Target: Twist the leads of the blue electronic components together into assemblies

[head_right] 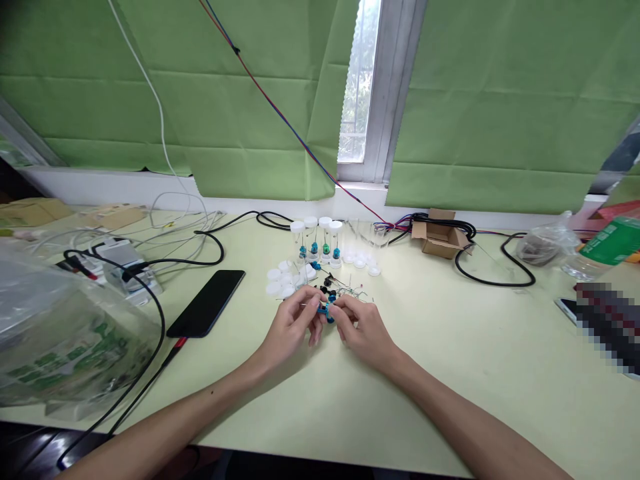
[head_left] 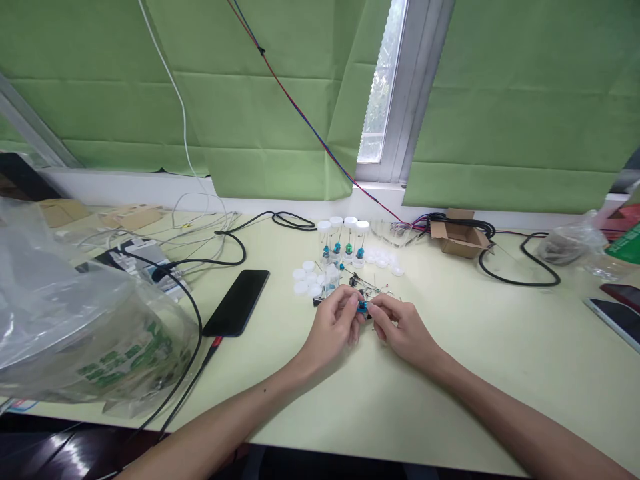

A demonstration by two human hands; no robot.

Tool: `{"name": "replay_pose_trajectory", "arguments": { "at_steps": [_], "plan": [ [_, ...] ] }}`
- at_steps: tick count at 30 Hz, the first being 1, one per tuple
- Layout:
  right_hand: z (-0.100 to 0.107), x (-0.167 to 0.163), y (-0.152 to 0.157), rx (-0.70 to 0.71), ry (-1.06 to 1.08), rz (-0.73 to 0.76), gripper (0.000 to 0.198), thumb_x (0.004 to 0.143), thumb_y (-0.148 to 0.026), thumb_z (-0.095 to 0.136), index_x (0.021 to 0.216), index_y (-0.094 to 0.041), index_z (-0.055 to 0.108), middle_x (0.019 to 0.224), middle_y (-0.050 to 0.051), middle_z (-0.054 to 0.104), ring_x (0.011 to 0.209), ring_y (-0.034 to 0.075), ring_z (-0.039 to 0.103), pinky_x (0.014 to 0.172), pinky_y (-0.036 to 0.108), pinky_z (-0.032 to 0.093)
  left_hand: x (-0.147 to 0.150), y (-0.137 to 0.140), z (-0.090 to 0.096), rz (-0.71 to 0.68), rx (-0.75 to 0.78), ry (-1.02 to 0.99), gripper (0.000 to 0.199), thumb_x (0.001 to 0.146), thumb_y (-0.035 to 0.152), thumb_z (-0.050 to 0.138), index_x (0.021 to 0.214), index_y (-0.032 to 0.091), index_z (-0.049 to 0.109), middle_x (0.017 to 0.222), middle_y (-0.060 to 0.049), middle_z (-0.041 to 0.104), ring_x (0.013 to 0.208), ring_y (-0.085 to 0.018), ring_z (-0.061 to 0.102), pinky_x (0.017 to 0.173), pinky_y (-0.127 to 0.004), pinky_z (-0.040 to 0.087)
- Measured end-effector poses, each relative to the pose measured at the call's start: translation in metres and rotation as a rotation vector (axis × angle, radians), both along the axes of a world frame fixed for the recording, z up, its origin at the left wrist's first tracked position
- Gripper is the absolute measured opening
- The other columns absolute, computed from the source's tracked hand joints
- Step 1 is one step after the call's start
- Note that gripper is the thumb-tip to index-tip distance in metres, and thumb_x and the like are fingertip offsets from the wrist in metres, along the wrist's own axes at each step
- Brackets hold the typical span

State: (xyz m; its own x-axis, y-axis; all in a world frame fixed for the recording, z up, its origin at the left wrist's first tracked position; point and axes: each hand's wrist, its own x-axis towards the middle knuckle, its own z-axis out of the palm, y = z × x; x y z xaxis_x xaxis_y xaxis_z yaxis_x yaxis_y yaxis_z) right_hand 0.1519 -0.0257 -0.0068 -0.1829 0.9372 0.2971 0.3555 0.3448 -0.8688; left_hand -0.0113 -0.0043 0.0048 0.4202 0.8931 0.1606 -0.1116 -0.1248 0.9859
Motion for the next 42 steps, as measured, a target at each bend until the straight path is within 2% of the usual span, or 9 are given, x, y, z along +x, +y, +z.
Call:
{"name": "replay_pose_trajectory", "arguments": {
  "at_steps": [4,9,11,15,19,36,42],
  "plan": [
    [0.0006,-0.0002,0.0,0.013,-0.032,-0.024,0.042,0.099,-0.045,0.04,0.065,-0.021,0.047,0.049,-0.004,0.047,0.045,0.011,0.043,0.051,0.025,0.038,-0.0001,-0.0006,0.0007,0.008,0.0,0.001,0.027,0.094,0.046,0.05,0.091,0.019,0.052,0.065,0.004,0.053,0.044,-0.008,0.049,0.046,-0.022,0.04],
    [-0.0014,0.0002,0.0014,0.005,-0.039,-0.033,0.044,0.1,-0.045,0.039,0.064,-0.021,0.047,0.049,-0.004,0.048,0.045,0.011,0.043,0.05,0.025,0.037,0.0003,-0.0007,0.0013,0.007,-0.031,-0.015,0.028,0.093,0.048,0.051,0.091,0.019,0.052,0.063,0.004,0.053,0.044,-0.008,0.049,0.046,-0.022,0.04],
    [-0.0024,0.0005,0.0016,-0.012,-0.022,-0.034,0.04,0.099,-0.045,0.04,0.071,-0.02,0.052,0.049,-0.004,0.049,0.045,0.011,0.043,0.05,0.025,0.038,0.0001,0.0,0.0013,0.012,-0.04,-0.023,0.029,0.092,0.048,0.052,0.09,0.02,0.052,0.062,0.004,0.053,0.043,-0.008,0.049,0.046,-0.022,0.04],
    [-0.004,0.0007,0.001,-0.023,0.032,-0.02,0.027,0.096,-0.044,0.048,0.102,-0.019,0.057,0.051,-0.007,0.049,0.045,0.011,0.044,0.051,0.025,0.041,-0.0002,0.0019,0.0019,0.028,-0.055,-0.036,0.028,0.092,0.048,0.053,0.09,0.02,0.053,0.059,0.005,0.053,0.042,-0.009,0.049,0.045,-0.022,0.04],
    [-0.005,0.0009,-0.0001,-0.009,0.056,0.008,0.026,0.095,-0.039,0.052,0.111,-0.019,0.054,0.053,-0.008,0.049,0.046,0.01,0.045,0.052,0.024,0.041,0.0004,0.0019,0.0031,0.023,-0.068,-0.051,0.027,0.093,0.047,0.052,0.089,0.02,0.052,0.058,0.005,0.052,0.042,-0.009,0.05,0.045,-0.022,0.04],
    [-0.0053,0.0012,0.0015,0.018,0.004,-0.014,0.026,0.097,-0.042,0.046,0.094,-0.019,0.057,0.049,-0.007,0.048,0.043,0.011,0.043,0.052,0.025,0.041,0.0016,-0.0002,0.001,0.017,-0.063,-0.024,0.027,0.093,0.047,0.051,0.091,0.02,0.052,0.062,0.005,0.052,0.043,-0.008,0.049,0.045,-0.022,0.039],
    [-0.0015,0.0005,0.0001,-0.004,-0.001,-0.022,0.032,0.099,-0.041,0.043,0.076,-0.021,0.054,0.049,-0.005,0.047,0.044,0.011,0.043,0.05,0.024,0.038,0.0007,-0.0012,0.0009,0.002,-0.038,0.0,0.025,0.094,0.045,0.05,0.091,0.02,0.052,0.061,0.005,0.052,0.043,-0.009,0.049,0.046,-0.022,0.04]
  ]
}}
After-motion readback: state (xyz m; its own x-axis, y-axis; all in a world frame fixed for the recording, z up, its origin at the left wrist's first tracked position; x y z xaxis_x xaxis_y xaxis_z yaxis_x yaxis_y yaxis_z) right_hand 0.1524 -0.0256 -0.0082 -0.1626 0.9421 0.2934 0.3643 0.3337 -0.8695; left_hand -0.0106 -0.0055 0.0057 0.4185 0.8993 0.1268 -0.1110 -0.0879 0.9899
